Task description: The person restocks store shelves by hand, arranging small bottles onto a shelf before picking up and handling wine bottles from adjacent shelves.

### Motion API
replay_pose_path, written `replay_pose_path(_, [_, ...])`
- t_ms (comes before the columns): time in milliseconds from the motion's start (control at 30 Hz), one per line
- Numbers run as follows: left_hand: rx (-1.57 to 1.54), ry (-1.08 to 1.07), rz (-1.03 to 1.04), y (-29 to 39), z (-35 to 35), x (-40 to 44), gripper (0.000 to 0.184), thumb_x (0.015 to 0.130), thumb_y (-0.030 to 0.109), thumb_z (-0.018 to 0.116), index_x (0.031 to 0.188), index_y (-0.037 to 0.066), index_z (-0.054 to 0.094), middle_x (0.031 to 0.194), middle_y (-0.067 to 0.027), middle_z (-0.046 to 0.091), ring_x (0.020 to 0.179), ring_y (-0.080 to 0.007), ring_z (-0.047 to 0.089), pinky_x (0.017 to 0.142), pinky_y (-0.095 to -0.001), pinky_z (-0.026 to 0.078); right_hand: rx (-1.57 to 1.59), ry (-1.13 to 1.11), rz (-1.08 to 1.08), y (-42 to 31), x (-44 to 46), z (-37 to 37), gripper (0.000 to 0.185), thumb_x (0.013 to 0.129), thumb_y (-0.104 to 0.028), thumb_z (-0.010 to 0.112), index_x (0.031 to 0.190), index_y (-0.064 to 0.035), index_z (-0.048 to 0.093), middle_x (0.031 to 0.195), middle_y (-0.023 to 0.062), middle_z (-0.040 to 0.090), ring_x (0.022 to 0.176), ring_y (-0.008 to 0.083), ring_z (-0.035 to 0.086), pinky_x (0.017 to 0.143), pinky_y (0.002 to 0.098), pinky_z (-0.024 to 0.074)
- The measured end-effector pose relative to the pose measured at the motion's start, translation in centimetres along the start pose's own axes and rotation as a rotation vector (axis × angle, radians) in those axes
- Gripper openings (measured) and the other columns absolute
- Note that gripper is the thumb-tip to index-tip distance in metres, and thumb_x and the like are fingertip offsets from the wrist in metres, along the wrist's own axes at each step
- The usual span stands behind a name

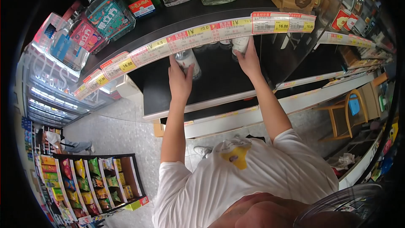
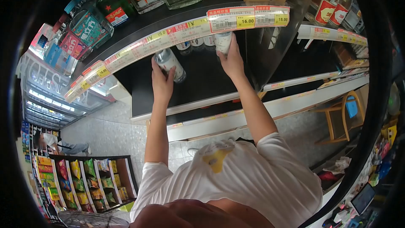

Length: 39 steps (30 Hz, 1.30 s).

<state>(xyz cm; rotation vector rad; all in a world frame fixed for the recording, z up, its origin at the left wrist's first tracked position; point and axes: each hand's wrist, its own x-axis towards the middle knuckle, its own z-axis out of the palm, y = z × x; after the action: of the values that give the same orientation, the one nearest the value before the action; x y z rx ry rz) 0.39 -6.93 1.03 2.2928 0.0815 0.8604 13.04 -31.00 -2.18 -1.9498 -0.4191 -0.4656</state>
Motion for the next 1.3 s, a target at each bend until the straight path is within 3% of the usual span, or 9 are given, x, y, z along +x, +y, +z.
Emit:
replay_pose_path(167, [-0.013, -0.017, -0.085, 2.7, -2.0, -4.8, 0.075, 0.093, 0.019, 0.071, 0.153, -0.002, 0.032, 0.132, -0.0276, 0.057, 0.11, -0.0446, 0.055, 0.097, -0.0491, 0.046, -0.089, 0.05, 0.026, 3.4, 3.4, 2.8, 0.082, 0.09, -0.012, 0.073, 0.156, -0.0079, 0.026, 0.143, 0.026, 0.05, 0.13, 0.0458, 0.052, 0.102, 0.0505, 0.0485])
replay_pose_path(400, [-0.054, -0.113, -0.11, 4.8, -2.4, -6.5, 0.082, 0.088, 0.018, 0.076, 0.154, 0.0, 0.03, 0.134, -0.0246, 0.056, 0.112, -0.044, 0.054, 0.097, -0.0495, 0.048, -0.05, -0.033, -0.153, 7.4, 6.7, 4.4, 0.047, 0.089, -0.014, 0.073, 0.131, -0.0002, 0.058, 0.134, 0.0249, 0.059, 0.126, 0.0438, 0.055, 0.107, 0.0452, 0.0442])
replay_pose_path(767, [-0.035, -0.118, 0.077, 6.0, 0.3, -4.1, 0.082, 0.091, 0.025, 0.075, 0.152, -0.004, 0.03, 0.13, -0.0273, 0.059, 0.113, -0.045, 0.056, 0.094, -0.0489, 0.05, 0.314, -0.5, 0.03, 4.8, 5.8, 6.2, 0.064, 0.093, -0.021, 0.075, 0.143, 0.0035, 0.044, 0.138, 0.023, 0.06, 0.13, 0.0373, 0.057, 0.11, 0.0409, 0.044])
replay_pose_path(933, [-0.094, -0.238, 0.056, 6.3, -0.2, -3.2, 0.081, 0.092, 0.026, 0.074, 0.154, -0.003, 0.03, 0.136, -0.0279, 0.055, 0.122, -0.0434, 0.057, 0.097, -0.0478, 0.05, 0.212, -0.37, -0.143, 4.7, 4.7, 6.2, 0.07, 0.095, -0.021, 0.074, 0.149, 0.0016, 0.037, 0.147, 0.0243, 0.05, 0.132, 0.0359, 0.056, 0.107, 0.0414, 0.0481])
replay_pose_path(1033, [-0.225, -0.133, 0.131, 3.9, -0.2, -3.2, 0.078, 0.093, 0.027, 0.072, 0.153, -0.002, 0.032, 0.138, -0.0272, 0.054, 0.122, -0.0422, 0.056, 0.106, -0.046, 0.046, 0.228, -0.254, 0.046, 0.6, 2.4, 3.1, 0.067, 0.097, -0.018, 0.072, 0.152, -0.0019, 0.037, 0.149, 0.0254, 0.047, 0.133, 0.0362, 0.056, 0.105, 0.044, 0.0494])
replay_pose_path(1167, [-0.276, 0.071, -0.011, 0.5, -2.0, -0.6, 0.07, 0.095, 0.022, 0.069, 0.151, -0.004, 0.034, 0.145, -0.0279, 0.047, 0.133, -0.0446, 0.047, 0.116, -0.0506, 0.034, 0.611, -0.261, 0.016, -1.5, -1.5, 0.6, 0.06, 0.1, -0.008, 0.063, 0.155, -0.0059, 0.038, 0.144, 0.017, 0.053, 0.129, 0.0259, 0.057, 0.106, 0.0379, 0.0473])
replay_pose_path(1233, [-0.071, 0.202, 0.179, -2.0, -2.1, 2.6, 0.067, 0.095, 0.02, 0.069, 0.149, -0.003, 0.036, 0.146, -0.0287, 0.045, 0.132, -0.0468, 0.046, 0.113, -0.0503, 0.036, 0.632, -0.37, -0.065, -3.8, -3.8, 0.7, 0.069, 0.099, -0.005, 0.062, 0.16, -0.0072, 0.029, 0.145, 0.0177, 0.052, 0.13, 0.0241, 0.055, 0.109, 0.0365, 0.0449])
replay_pose_path(1267, [0.018, 0.308, 0.265, -2.8, -1.7, 3.9, 0.055, 0.093, 0.018, 0.071, 0.14, -0.001, 0.05, 0.137, -0.026, 0.055, 0.127, -0.0443, 0.052, 0.107, -0.0489, 0.043, 0.705, -0.464, -0.098, -4.6, -4.6, 1.2, 0.08, 0.097, -0.007, 0.065, 0.163, -0.0071, 0.02, 0.15, 0.0195, 0.049, 0.137, 0.026, 0.05, 0.111, 0.0373, 0.0427])
replay_pose_path(1300, [0.013, 0.204, 0.234, -4.0, -1.4, 5.2, 0.052, 0.092, 0.015, 0.072, 0.137, -0.001, 0.054, 0.134, -0.0236, 0.058, 0.125, -0.0417, 0.055, 0.106, -0.0472, 0.044, 0.441, -0.447, -0.189, -4.5, -5.1, 1.9, 0.09, 0.094, -0.012, 0.071, 0.163, -0.0058, 0.014, 0.155, 0.0234, 0.043, 0.142, 0.0332, 0.047, 0.115, 0.0407, 0.0405])
